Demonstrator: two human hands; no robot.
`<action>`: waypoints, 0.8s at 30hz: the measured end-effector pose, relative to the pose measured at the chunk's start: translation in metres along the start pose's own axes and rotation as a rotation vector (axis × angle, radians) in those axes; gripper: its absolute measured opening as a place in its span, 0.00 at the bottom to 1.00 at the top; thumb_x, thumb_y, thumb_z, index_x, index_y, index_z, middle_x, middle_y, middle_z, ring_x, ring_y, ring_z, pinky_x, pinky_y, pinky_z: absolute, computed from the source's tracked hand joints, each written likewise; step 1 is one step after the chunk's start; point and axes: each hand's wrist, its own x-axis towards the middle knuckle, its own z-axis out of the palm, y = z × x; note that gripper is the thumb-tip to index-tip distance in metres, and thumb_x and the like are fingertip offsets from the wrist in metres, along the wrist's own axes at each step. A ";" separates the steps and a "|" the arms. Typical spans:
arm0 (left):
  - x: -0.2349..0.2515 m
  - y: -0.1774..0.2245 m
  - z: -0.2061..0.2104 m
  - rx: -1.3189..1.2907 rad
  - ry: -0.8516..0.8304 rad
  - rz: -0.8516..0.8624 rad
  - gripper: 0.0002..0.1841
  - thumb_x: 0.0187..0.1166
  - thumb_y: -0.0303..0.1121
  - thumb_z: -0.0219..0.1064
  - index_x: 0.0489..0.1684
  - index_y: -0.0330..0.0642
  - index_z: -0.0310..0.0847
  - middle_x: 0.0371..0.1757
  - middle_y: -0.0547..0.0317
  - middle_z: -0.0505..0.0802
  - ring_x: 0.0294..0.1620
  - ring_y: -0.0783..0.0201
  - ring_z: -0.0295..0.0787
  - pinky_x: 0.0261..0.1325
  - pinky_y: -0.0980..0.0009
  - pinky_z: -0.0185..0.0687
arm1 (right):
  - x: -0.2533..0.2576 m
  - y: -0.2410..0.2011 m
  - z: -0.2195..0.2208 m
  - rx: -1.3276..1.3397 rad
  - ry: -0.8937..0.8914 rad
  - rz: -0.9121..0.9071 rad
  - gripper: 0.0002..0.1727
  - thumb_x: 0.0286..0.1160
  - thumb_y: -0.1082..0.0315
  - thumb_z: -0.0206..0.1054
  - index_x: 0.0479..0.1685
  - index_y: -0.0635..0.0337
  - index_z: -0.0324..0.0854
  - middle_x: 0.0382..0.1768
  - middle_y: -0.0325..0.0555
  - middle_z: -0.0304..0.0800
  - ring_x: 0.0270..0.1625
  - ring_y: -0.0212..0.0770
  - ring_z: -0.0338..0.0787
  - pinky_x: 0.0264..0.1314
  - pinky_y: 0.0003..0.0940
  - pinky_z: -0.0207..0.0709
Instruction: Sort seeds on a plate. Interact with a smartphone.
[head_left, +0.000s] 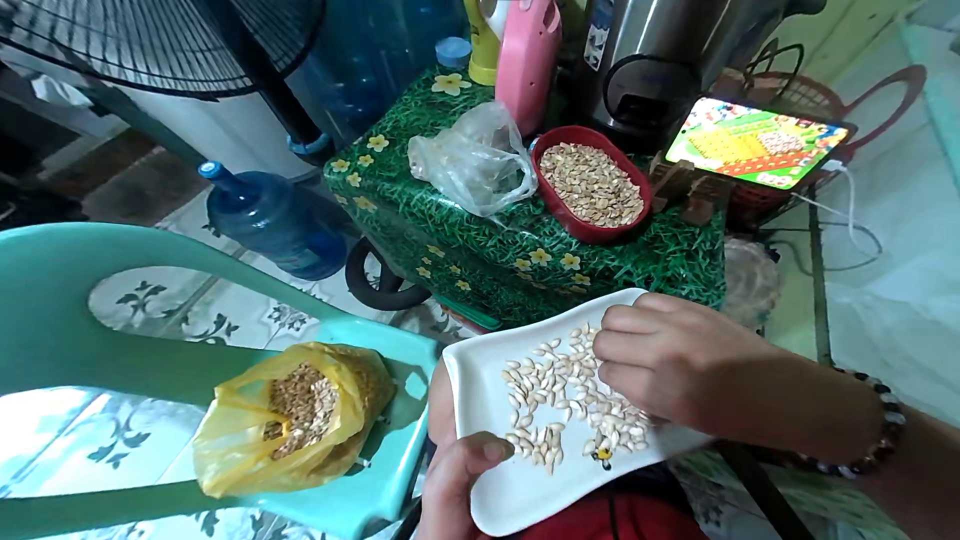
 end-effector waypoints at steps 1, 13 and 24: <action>0.000 0.000 -0.001 0.001 0.006 0.001 0.20 0.57 0.28 0.72 0.52 0.44 0.81 0.39 0.56 0.97 0.39 0.65 0.97 0.46 0.65 0.94 | 0.001 0.000 -0.001 0.004 -0.011 -0.009 0.14 0.79 0.76 0.55 0.25 0.59 0.81 0.30 0.44 0.83 0.38 0.46 0.83 0.35 0.40 0.69; 0.002 0.002 -0.005 0.020 -0.034 -0.004 0.20 0.57 0.26 0.71 0.52 0.47 0.83 0.40 0.58 0.97 0.41 0.66 0.97 0.47 0.65 0.93 | 0.011 -0.004 -0.005 -0.064 -0.064 -0.066 0.16 0.78 0.80 0.53 0.19 0.61 0.75 0.25 0.46 0.78 0.33 0.47 0.81 0.33 0.40 0.68; 0.003 0.002 -0.008 0.038 -0.078 -0.009 0.20 0.58 0.27 0.70 0.53 0.49 0.84 0.41 0.60 0.97 0.42 0.69 0.96 0.48 0.67 0.93 | 0.016 -0.001 -0.013 0.018 -0.196 -0.104 0.16 0.77 0.79 0.54 0.19 0.60 0.74 0.26 0.46 0.78 0.36 0.47 0.82 0.32 0.41 0.67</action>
